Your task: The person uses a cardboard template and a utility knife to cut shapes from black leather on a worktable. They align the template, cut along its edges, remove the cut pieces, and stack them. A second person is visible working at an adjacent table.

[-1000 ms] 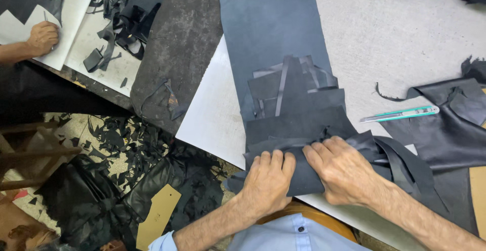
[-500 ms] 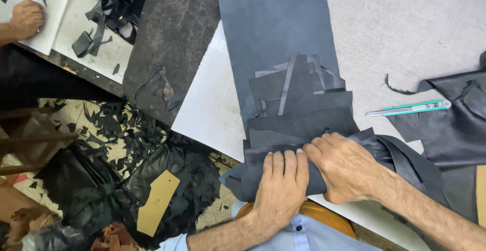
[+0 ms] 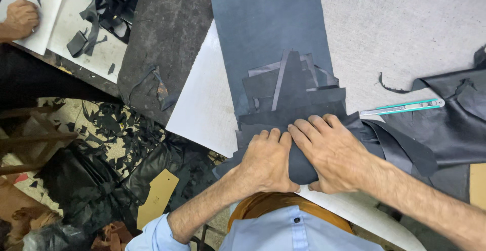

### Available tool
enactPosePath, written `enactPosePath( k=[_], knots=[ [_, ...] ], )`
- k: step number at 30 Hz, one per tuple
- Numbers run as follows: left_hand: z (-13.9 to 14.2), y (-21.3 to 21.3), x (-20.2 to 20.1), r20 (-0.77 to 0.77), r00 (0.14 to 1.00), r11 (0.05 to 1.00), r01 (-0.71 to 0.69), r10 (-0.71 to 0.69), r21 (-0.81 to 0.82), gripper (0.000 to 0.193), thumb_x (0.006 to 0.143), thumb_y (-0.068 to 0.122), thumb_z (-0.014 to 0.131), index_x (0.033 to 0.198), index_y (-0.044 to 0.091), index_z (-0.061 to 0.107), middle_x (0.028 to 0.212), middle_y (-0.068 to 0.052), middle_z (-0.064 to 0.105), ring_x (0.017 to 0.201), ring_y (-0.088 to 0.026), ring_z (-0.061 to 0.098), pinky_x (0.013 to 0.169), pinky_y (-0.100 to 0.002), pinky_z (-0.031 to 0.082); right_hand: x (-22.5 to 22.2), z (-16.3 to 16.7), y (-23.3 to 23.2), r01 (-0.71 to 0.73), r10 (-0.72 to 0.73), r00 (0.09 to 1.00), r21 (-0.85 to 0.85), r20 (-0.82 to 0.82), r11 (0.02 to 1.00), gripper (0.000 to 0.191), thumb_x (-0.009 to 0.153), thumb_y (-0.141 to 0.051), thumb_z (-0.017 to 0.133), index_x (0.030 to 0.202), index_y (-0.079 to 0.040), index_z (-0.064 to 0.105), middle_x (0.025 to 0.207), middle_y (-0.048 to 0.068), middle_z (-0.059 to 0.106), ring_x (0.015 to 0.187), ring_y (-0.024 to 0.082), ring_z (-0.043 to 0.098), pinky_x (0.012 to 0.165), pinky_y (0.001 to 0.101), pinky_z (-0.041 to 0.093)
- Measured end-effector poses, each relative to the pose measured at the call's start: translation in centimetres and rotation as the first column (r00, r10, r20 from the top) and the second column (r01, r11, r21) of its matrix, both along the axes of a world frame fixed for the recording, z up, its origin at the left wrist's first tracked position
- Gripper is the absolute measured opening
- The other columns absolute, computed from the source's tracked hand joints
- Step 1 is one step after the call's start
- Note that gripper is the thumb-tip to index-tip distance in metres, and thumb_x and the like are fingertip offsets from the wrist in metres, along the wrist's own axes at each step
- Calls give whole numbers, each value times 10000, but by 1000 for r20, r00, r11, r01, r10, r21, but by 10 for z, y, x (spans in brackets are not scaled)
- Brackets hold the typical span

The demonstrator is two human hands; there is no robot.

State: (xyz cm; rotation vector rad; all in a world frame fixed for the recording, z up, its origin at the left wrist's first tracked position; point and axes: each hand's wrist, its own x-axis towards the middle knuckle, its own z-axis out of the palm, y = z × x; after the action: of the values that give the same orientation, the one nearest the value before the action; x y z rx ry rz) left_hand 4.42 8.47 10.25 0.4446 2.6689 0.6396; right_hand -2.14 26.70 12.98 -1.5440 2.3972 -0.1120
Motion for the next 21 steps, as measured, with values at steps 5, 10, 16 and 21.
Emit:
enactPosePath(
  k=[5, 10, 16, 21],
  knots=[
    [-11, -7, -7, 41, 999, 997, 32, -35, 75, 1033, 453, 563, 959, 1122, -133, 591, 968, -284, 629, 859, -423, 655, 788, -502, 566, 25, -12, 20, 59, -63, 997, -109, -32, 992, 1108, 504, -456, 905, 1377, 86, 489, 1328, 254, 567, 1214, 414, 543, 1016, 518, 421],
    [-16, -10, -5, 73, 995, 996, 58, -63, 71, 1028, 484, 608, 947, 1098, -134, 588, 912, -274, 619, 821, -395, 662, 730, -507, 577, -28, -8, 74, 194, -234, 972, 464, 28, 864, 1161, 655, -747, 820, 1472, -22, 427, 1327, 206, 631, 1297, 324, 578, 1177, 490, 388],
    [-15, -14, -6, 100, 993, 995, 49, -58, 88, 1025, 489, 613, 942, 1088, -137, 582, 916, -279, 622, 832, -412, 670, 714, -516, 589, -20, 45, 101, 427, -77, 769, 421, -634, 800, 754, 764, -369, 726, 1438, -116, 500, 1484, 79, 556, 1407, 221, 522, 1245, 421, 377],
    [-14, -16, -8, 82, 995, 993, 54, -62, 102, 1055, 474, 600, 950, 1126, -136, 570, 966, -295, 626, 871, -438, 672, 759, -513, 588, 33, 33, 25, 96, -131, 987, -308, -97, 947, 797, 666, -272, 782, 1328, 76, 504, 1378, 245, 533, 1330, 410, 477, 1152, 552, 334]
  ],
)
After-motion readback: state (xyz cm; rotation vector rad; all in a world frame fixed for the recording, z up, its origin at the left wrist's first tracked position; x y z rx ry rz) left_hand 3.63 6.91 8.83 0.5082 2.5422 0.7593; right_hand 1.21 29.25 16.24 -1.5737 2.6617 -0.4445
